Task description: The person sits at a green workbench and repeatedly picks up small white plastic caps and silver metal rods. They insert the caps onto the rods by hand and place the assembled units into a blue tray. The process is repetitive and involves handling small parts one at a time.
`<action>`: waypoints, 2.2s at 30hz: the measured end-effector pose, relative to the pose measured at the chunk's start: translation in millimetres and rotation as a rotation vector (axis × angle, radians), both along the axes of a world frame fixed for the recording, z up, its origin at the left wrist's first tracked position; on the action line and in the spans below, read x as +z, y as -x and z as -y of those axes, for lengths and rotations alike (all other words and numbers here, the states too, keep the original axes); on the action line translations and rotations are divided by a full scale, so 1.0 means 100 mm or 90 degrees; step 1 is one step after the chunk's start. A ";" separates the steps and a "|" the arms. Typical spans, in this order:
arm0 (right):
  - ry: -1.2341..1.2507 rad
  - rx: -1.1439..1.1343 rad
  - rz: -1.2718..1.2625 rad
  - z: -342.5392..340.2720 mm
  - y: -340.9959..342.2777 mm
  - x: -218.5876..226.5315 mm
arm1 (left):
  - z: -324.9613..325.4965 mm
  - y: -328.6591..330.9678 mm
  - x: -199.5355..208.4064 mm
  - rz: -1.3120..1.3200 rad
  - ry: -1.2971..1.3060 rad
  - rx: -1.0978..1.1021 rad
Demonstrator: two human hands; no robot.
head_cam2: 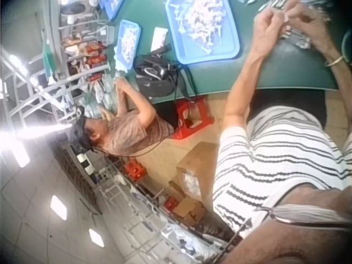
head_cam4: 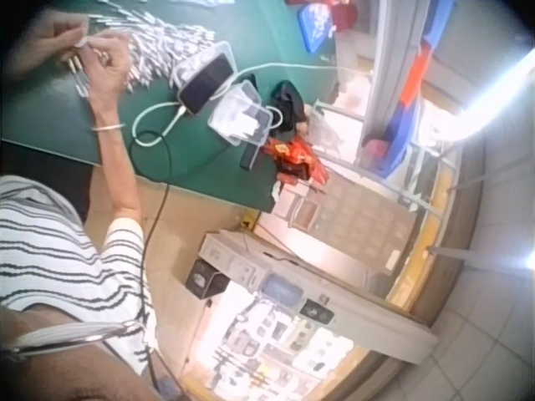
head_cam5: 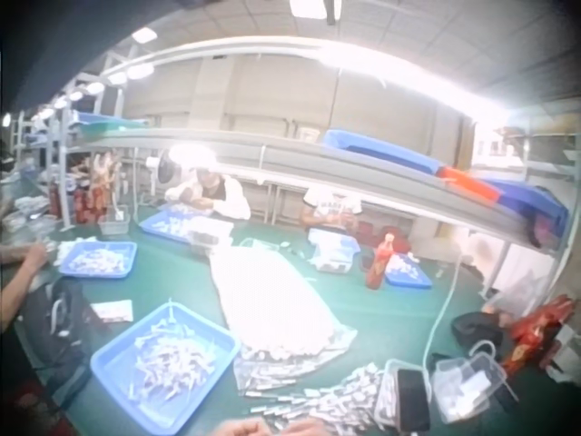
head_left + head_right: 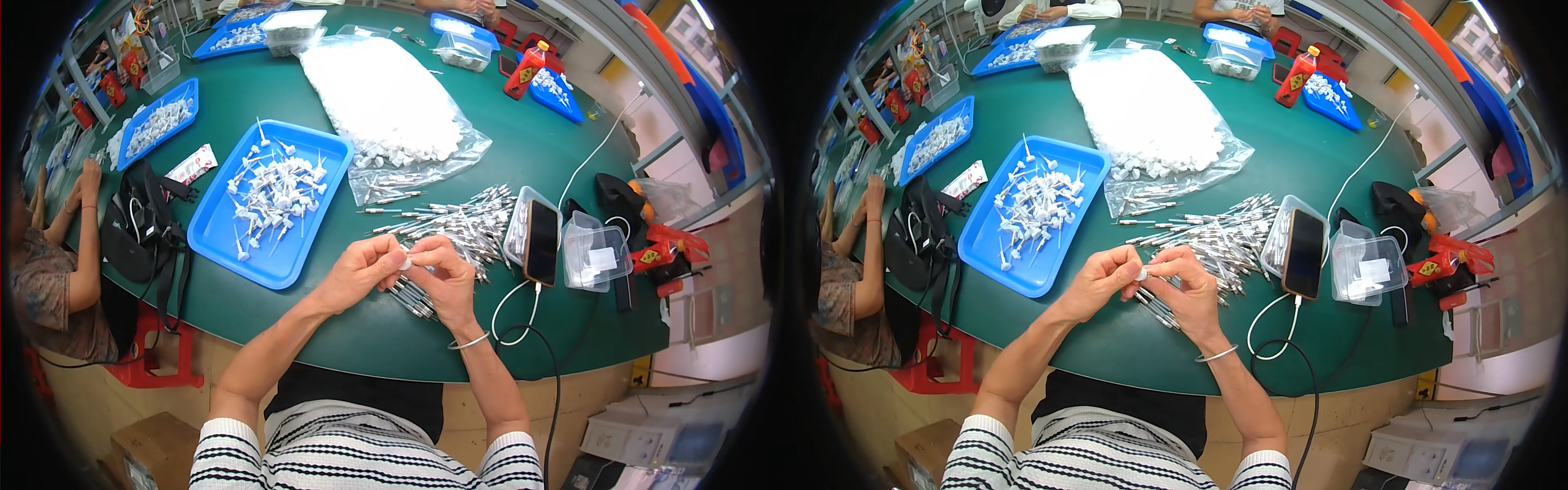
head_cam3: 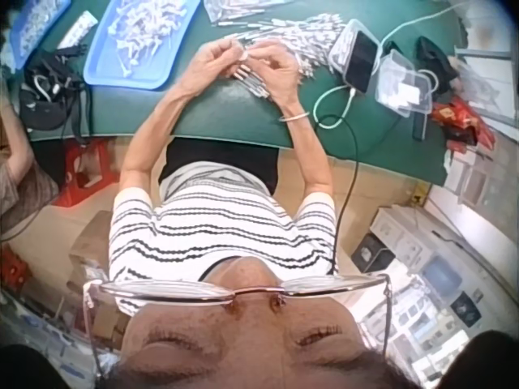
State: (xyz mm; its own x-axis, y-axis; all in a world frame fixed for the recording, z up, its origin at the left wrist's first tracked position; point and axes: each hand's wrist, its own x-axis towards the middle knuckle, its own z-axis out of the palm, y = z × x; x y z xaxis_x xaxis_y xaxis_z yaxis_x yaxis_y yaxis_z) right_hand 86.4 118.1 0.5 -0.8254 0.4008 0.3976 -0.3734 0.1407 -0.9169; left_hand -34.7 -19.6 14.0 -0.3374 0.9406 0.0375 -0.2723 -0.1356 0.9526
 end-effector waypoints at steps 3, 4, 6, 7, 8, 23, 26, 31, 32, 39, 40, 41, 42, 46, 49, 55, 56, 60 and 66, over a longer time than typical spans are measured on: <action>0.016 -0.063 0.031 -0.07 0.02 0.09 | 0.11 0.09 0.04 -0.056 -0.006 0.111; 0.030 -0.102 0.042 -0.11 0.02 0.13 | 0.21 0.18 0.08 -0.094 -0.003 0.177; 0.028 -0.179 0.024 -0.28 0.01 0.07 | 0.42 0.39 0.12 -0.235 0.036 0.326; 0.027 -0.218 0.016 -0.35 -0.01 0.03 | 0.50 0.45 0.21 -0.322 0.026 0.419; -0.033 -0.246 0.030 -0.38 -0.01 0.01 | 0.63 0.56 0.27 -0.475 0.163 0.495; -0.176 -0.229 0.106 -0.27 -0.02 0.02 | -0.20 0.39 -0.22 -1.034 0.210 0.279; -0.175 -0.222 0.090 -0.24 -0.01 0.07 | -0.23 0.44 -0.25 -1.054 0.214 0.260; -0.072 -0.152 0.135 -0.19 -0.02 0.05 | -0.07 0.38 0.05 -0.944 0.177 0.311; 0.003 -0.120 0.137 -0.15 -0.01 0.03 | -0.06 0.29 0.19 -0.858 0.163 0.303; 0.232 -0.077 0.009 -0.05 -0.03 0.05 | -0.31 0.17 0.43 -0.471 0.139 0.107; 0.242 -0.104 -0.003 -0.12 -0.05 0.03 | -0.44 0.25 0.43 -0.524 0.114 0.130; 0.254 -0.128 -0.017 -0.17 -0.06 0.02 | -0.57 0.35 0.42 -0.580 0.091 0.155; 0.241 -0.148 -0.017 -0.21 -0.05 0.04 | -0.73 0.50 0.37 -0.701 0.083 0.216; 0.311 -0.156 -0.046 -0.27 -0.02 0.05 | -1.21 1.00 0.00 -1.027 0.142 0.318; 0.332 -0.185 -0.062 -0.31 -0.04 0.07 | -1.43 1.08 -0.13 -1.133 0.263 0.248; 0.334 -0.178 -0.071 -0.31 -0.05 0.10 | -1.45 1.07 -0.15 -1.131 0.210 0.286; 0.330 -0.181 -0.075 -0.32 -0.05 0.11 | -1.41 1.03 -0.10 -1.122 0.196 0.302; 0.312 -0.188 -0.081 -0.35 -0.06 0.09 | -0.94 0.67 0.11 -0.851 0.079 0.378; 0.286 -0.138 -0.002 -0.19 -0.01 0.01 | -0.29 0.18 -0.16 -0.621 0.134 0.306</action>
State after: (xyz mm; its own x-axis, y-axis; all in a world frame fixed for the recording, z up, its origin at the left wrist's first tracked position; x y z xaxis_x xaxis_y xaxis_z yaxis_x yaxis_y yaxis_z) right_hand 87.1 136.9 1.2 -0.7032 0.6953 0.1488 -0.3820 -0.1928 -0.9038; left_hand -52.2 8.9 -2.5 -0.5822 0.7385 0.3402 0.6450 0.1647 0.7462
